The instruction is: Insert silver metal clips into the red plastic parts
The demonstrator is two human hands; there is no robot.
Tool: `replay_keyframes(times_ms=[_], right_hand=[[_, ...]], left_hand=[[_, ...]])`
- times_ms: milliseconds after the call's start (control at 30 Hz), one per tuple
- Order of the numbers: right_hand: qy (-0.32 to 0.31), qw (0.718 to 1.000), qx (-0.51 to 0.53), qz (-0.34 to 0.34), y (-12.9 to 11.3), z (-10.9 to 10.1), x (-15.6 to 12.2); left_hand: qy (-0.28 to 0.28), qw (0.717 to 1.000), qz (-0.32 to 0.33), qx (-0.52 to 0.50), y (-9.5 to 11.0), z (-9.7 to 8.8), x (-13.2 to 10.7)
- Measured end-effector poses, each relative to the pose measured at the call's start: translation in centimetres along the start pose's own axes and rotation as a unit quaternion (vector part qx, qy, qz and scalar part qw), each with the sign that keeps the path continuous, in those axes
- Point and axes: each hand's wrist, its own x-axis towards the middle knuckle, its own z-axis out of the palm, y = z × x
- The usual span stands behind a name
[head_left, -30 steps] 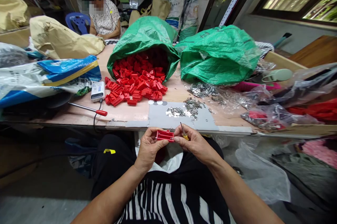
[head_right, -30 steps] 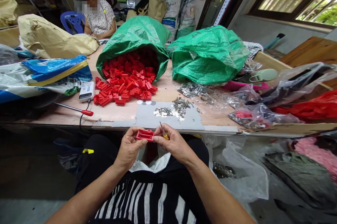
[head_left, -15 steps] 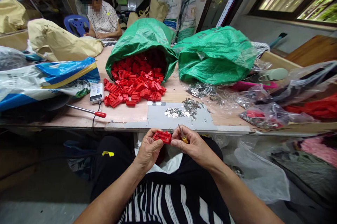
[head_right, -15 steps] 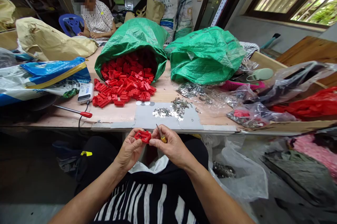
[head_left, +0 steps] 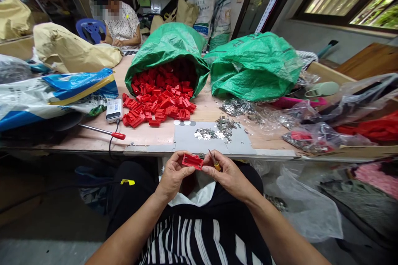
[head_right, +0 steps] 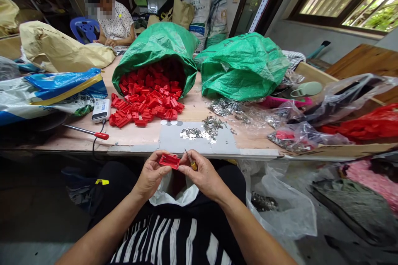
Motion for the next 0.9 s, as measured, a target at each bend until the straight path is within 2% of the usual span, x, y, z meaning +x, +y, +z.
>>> replay_keyframes(times_ms=[100,200,300,400,600,733,900], right_hand=[[0.026,0.997,-0.072,0.015,2.0,-0.9,0.2],[0.081,0.983,-0.160,0.041,4.2,-2.5,0.6],[0.138,0.952,-0.266,0.061,5.6,-4.1,1.5],[0.130,0.941,-0.305,0.062,5.8,-4.6,2.3],[0.059,0.963,-0.255,-0.057,5.1,-2.2,3.0],[0.013,0.969,-0.236,-0.073,4.2,-0.3,3.3],[-0.001,0.971,-0.229,-0.073,3.4,0.9,4.3]], left_hand=[[-0.007,0.990,0.042,0.131,0.5,-0.4,-0.1],[-0.002,0.966,0.079,0.245,0.7,-0.7,-0.3],[-0.002,0.949,0.101,0.300,0.7,-0.9,-0.3],[-0.005,0.941,0.121,0.317,0.6,-0.8,-0.1],[-0.002,0.884,0.184,0.430,1.2,-1.4,0.8],[-0.007,0.857,0.203,0.474,1.6,-2.7,2.2],[-0.019,0.839,0.200,0.506,1.6,-3.9,4.0]])
